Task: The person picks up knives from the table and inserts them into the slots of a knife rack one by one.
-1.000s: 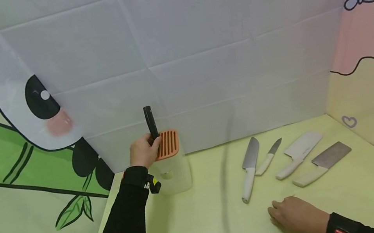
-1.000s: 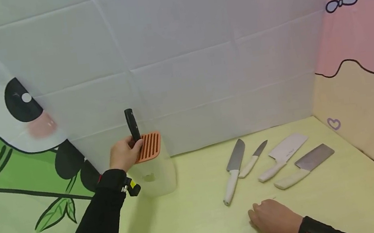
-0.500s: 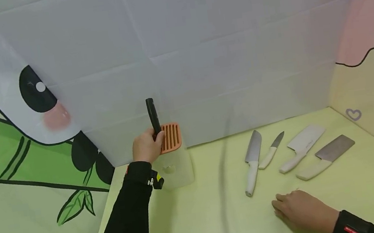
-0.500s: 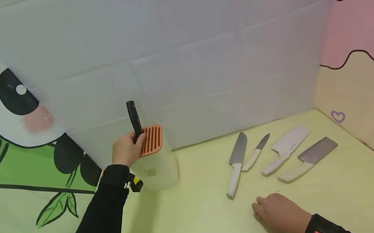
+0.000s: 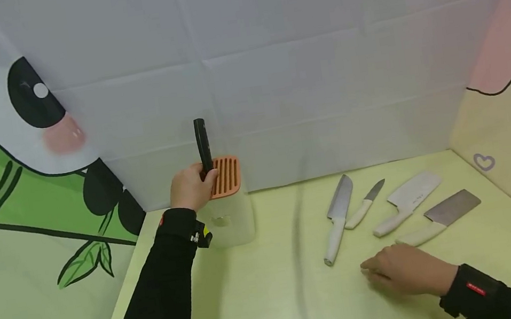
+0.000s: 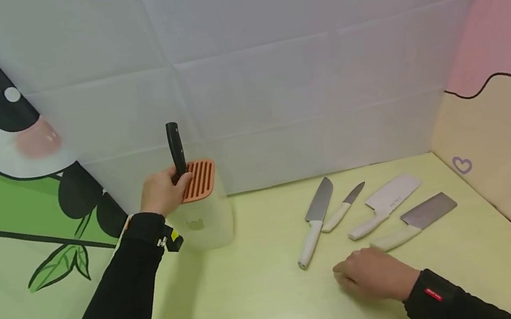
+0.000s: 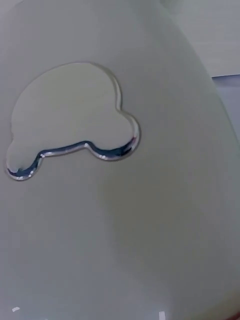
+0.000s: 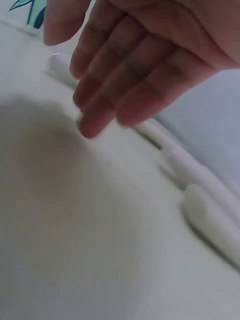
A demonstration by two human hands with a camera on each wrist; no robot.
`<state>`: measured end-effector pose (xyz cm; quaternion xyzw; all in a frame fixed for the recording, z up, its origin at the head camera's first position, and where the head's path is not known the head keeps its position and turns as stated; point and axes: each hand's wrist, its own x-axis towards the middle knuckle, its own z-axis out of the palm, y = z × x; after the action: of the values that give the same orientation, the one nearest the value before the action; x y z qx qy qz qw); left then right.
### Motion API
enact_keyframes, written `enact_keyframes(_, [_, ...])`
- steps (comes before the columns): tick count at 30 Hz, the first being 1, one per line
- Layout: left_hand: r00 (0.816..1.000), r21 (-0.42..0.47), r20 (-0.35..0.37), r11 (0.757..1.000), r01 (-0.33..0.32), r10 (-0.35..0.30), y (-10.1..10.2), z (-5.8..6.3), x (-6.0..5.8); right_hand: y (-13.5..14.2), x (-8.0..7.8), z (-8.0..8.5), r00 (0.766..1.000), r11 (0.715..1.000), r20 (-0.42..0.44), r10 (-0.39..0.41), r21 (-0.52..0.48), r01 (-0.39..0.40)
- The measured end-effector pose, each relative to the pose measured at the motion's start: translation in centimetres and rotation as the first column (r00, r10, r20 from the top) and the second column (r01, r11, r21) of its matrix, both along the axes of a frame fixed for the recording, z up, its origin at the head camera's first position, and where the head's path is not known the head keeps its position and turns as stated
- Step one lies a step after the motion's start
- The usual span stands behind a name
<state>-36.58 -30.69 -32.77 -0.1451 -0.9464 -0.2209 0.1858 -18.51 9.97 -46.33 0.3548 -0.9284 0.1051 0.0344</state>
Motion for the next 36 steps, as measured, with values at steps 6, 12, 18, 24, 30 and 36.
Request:
enact_keyframes(6, [1.0,-0.015,-0.021,1.0,-0.009,0.009,0.0,0.0,0.1,1.7,-4.0,2.3,0.988,0.998,-0.137,-0.069,-0.022,0.066])
enact_keyframes(12, [1.0,-0.005,0.006,1.0,-0.007,0.007,-0.2,-0.3,0.2,2.4,-8.4,2.8,0.977,0.996,-0.215,-0.002,0.085,0.021])
enact_keyframes(18, [1.0,-0.008,0.003,1.0,-0.024,0.024,-0.2,0.1,0.3,2.7,-12.1,2.3,0.973,0.976,-0.221,0.068,0.216,-0.02])
enact_keyframes(24, [0.999,-0.007,0.026,1.0,-0.026,0.026,0.0,0.0,0.5,3.2,-13.0,1.0,0.963,0.962,-0.222,0.152,0.257,-0.093])
enact_keyframes(30, [0.998,0.01,0.036,0.999,-0.049,0.049,0.3,-0.1,0.4,3.7,-13.6,-0.1,0.955,0.961,-0.266,0.133,0.271,-0.059])
enact_keyframes(36, [0.998,-0.009,0.03,0.999,-0.053,0.053,0.3,0.2,0.1,3.4,-13.8,-0.5,0.951,0.963,-0.273,0.143,0.259,-0.071])
